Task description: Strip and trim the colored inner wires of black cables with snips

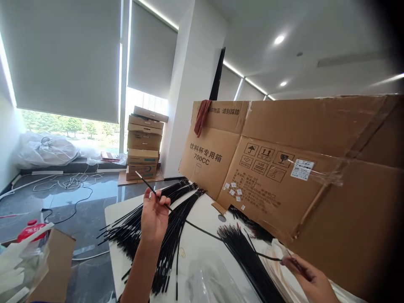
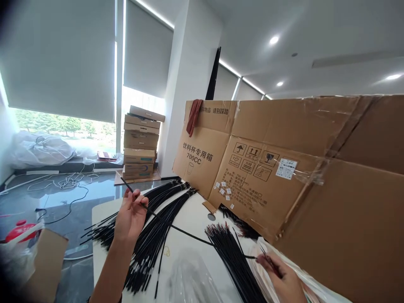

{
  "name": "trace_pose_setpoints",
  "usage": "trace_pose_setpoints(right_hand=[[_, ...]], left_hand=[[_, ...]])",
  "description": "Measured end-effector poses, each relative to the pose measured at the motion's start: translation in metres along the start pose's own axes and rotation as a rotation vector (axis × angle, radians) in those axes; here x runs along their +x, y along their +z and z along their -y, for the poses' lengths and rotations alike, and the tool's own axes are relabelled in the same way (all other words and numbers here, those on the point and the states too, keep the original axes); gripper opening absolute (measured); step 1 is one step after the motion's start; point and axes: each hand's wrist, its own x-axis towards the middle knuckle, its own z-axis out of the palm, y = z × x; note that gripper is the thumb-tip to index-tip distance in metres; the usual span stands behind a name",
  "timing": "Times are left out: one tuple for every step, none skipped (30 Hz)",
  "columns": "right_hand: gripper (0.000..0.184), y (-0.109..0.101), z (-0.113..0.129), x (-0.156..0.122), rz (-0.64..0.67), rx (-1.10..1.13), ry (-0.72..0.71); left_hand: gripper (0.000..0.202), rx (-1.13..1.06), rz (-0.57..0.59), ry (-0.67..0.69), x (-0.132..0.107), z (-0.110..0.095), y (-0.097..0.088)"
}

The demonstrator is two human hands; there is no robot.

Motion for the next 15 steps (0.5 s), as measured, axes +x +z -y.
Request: trace_pose_setpoints(right_hand=[[0.027, 0.006, -0.004, 0.0, 0.026, -0.011, -0.009], [0.028, 0.012, -0.007, 0.001, 0.046, -0.039, -0.031], [0.032, 0.017, -0.01, 0.004, 0.066, -0.084, -0.067], [0.037, 0.022, -0.011, 0.008, 0.087, -0.141, -0.108], [0.042, 0.028, -0.012, 0.015, 0.111, -0.207, -0.15], [0.046, 0.034, -0.01, 0.024, 0.154, -0.29, -0.195], [0.048, 0.042, -0.006, 0.035, 0.184, -0.333, -0.21], [0.046, 0.05, -0.001, 0.047, 0.208, -0.355, -0.213], [0.043, 0.06, 0.006, 0.06, 0.23, -0.386, -0.212], [0.039, 0.071, 0.015, 0.072, 0.249, -0.426, -0.21], [0.036, 0.083, 0.026, 0.083, 0.268, -0.469, -0.205], [0.033, 0.095, 0.038, 0.093, 0.29, -0.507, -0.202], [0.03, 0.107, 0.051, 0.101, 0.309, -0.541, -0.203], [0.027, 0.119, 0.064, 0.107, 0.324, -0.574, -0.205], [0.026, 0.13, 0.076, 0.112, 0.346, -0.598, -0.209]], left_hand=[[0.01, -0.025, 0.013, -0.044, 0.001, -0.005, 0.001], [0.015, -0.04, 0.029, -0.092, 0.001, -0.01, 0.0], [0.02, -0.046, 0.044, -0.139, 0.002, -0.015, -0.001], [0.025, -0.05, 0.052, -0.18, 0.004, -0.021, -0.004], [0.029, -0.044, 0.056, -0.219, 0.005, -0.026, -0.008], [0.034, -0.017, 0.063, -0.259, 0.008, -0.032, -0.014], [0.04, 0.05, 0.083, -0.297, 0.01, -0.037, -0.02], [0.047, 0.154, 0.116, -0.341, 0.012, -0.041, -0.028], [0.053, 0.286, 0.159, -0.386, 0.013, -0.044, -0.037], [0.06, 0.44, 0.209, -0.428, 0.013, -0.045, -0.046], [0.065, 0.55, 0.239, -0.468, 0.011, -0.044, -0.055], [0.067, 0.63, 0.254, -0.506, 0.008, -0.041, -0.063], [0.067, 0.698, 0.262, -0.544, 0.003, -0.035, -0.071], [0.066, 0.758, 0.269, -0.584, -0.004, -0.028, -0.078], [0.065, 0.817, 0.283, -0.63, -0.011, -0.02, -0.083]])
